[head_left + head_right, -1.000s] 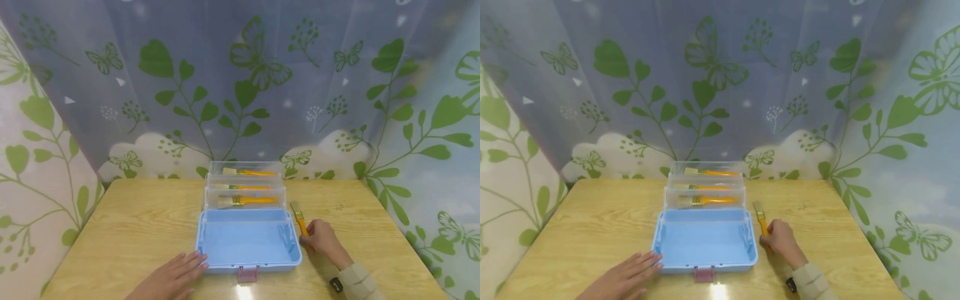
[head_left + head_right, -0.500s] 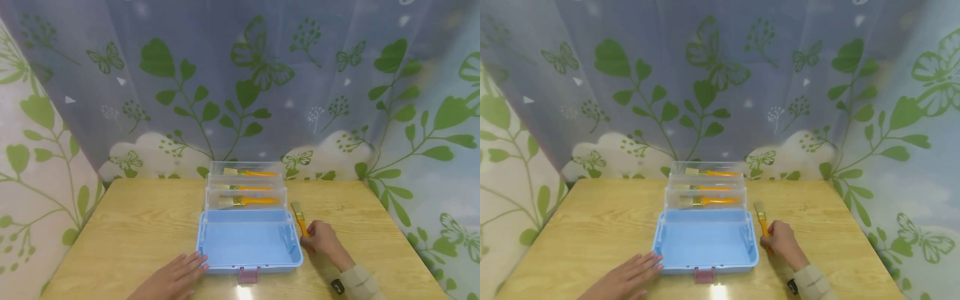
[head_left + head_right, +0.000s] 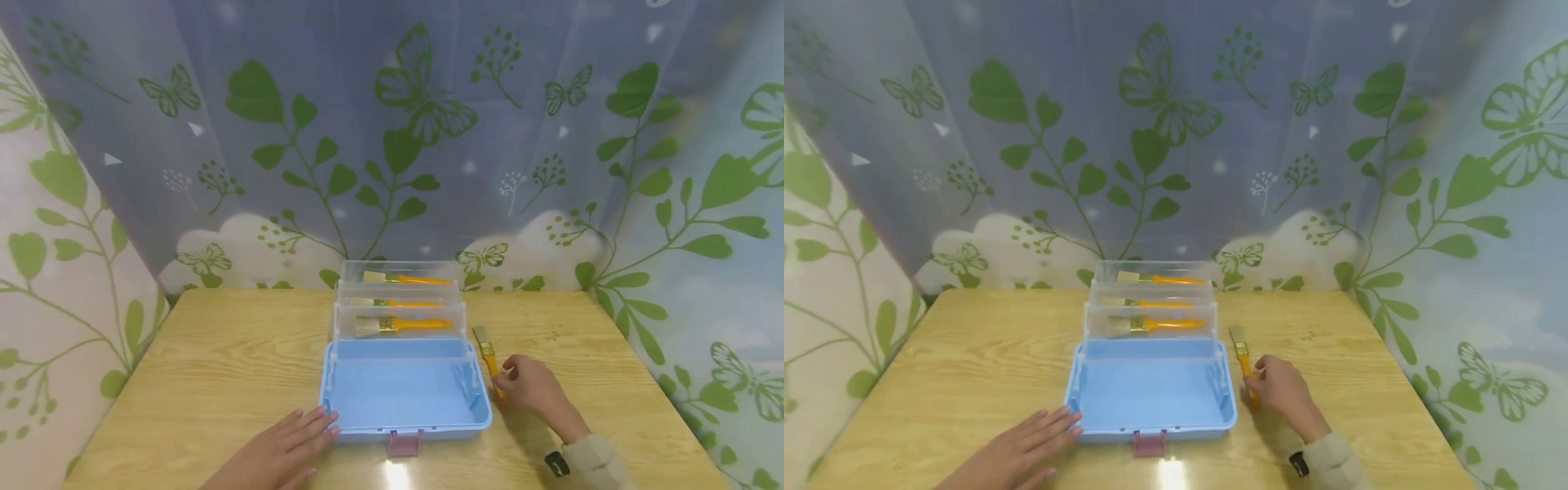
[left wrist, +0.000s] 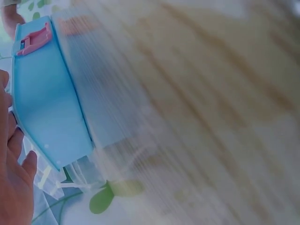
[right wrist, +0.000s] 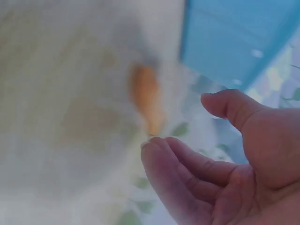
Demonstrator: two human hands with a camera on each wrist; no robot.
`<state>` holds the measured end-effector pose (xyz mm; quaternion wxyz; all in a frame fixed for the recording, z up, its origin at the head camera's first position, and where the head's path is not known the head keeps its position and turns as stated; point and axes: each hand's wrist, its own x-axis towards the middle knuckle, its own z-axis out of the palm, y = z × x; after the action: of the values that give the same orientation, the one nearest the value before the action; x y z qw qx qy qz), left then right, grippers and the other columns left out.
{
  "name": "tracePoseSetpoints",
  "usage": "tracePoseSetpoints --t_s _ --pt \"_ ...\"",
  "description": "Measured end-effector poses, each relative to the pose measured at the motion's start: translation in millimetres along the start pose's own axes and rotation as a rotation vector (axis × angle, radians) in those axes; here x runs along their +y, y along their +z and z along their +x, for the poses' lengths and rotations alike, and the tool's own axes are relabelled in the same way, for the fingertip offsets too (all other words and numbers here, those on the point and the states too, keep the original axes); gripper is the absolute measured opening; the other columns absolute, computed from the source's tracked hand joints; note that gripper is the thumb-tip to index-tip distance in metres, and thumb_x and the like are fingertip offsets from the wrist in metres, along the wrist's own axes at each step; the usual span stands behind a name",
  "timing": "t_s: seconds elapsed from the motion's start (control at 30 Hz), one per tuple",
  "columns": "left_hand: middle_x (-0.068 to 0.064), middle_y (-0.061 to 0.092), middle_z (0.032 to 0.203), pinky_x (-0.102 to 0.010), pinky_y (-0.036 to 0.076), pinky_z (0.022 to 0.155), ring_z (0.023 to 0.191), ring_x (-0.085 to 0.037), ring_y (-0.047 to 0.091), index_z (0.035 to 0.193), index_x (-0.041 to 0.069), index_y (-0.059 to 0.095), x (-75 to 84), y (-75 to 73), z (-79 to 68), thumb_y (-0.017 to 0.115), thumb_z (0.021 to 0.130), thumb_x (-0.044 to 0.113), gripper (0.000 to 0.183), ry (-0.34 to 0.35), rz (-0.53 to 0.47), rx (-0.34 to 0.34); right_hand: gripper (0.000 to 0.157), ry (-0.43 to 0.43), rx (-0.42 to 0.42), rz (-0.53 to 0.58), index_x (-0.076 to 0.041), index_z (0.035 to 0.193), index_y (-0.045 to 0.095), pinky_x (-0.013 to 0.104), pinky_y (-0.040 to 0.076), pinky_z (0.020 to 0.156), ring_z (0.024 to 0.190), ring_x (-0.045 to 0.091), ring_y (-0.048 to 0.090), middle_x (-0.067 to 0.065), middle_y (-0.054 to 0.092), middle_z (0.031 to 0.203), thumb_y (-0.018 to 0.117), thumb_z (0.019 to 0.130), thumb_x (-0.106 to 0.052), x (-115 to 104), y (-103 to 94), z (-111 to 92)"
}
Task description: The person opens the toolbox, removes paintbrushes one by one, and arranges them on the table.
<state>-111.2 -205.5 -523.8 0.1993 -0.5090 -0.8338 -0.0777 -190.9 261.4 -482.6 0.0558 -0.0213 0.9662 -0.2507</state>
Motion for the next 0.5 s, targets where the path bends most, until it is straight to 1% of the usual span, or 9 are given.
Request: tracePoseSetpoints --t_s 0.1,0.2,0.3,0.4,0.5 --pt "-0.010 0.045 0.158 -0.025 0.000 0.128 0.158 -0.015 0.012 0.155 0.008 0.043 0.6 0.4 0.0 0.073 0.092 0.030 0.073 -0.008 -0.012 -0.010 0.033 -0.060 0.024 -0.013 0.007 0.113 0.068 0.043 0.059 0.068 0.082 0.026 0.069 0.014 0.072 0.095 0.070 0.094 -0.020 -7 -11.7 -6" --pt "-0.010 0.044 0.159 -0.025 0.000 0.128 0.158 -0.016 0.012 0.155 0.007 0.043 1.3 1.6 -1.0 0.073 0.093 0.030 0.073 -0.006 -0.013 -0.009 0.026 -0.147 0.056 0.018 0.004 0.113 0.070 0.041 0.060 0.071 0.082 0.021 0.069 0.011 0.073 0.097 0.068 0.096 -0.016 -17 -21.3 -10" --pt "-0.011 0.044 0.159 -0.026 0.001 0.129 0.158 -0.017 0.013 0.155 0.007 0.042 1.2 3.4 -2.6 0.072 0.093 0.032 0.073 0.000 -0.007 0.000 0.019 -0.252 0.099 0.073 -0.001 0.113 0.071 0.041 0.060 0.076 0.085 0.018 0.068 0.008 0.073 0.102 0.067 0.097 -0.011 -30 -28.2 -12" --pt "-0.010 0.043 0.159 -0.026 0.001 0.129 0.158 -0.017 0.013 0.155 0.007 0.041 0.2 3.7 -3.5 0.072 0.093 0.032 0.074 0.001 -0.003 -0.004 0.018 -0.366 0.140 0.123 -0.005 0.114 0.072 0.043 0.061 0.082 0.093 0.019 0.069 0.006 0.073 0.109 0.066 0.098 -0.007 -41 -32.3 -7" --pt "-0.010 0.043 0.160 -0.026 0.000 0.128 0.158 -0.016 0.012 0.156 0.008 0.040 -0.2 1.9 -2.4 0.073 0.092 0.031 0.075 -0.006 0.000 -0.018 0.019 -0.464 0.129 0.177 -0.005 0.117 0.072 0.044 0.061 0.088 0.101 0.022 0.071 0.007 0.074 0.113 0.064 0.099 -0.005 -50 -34.1 6"
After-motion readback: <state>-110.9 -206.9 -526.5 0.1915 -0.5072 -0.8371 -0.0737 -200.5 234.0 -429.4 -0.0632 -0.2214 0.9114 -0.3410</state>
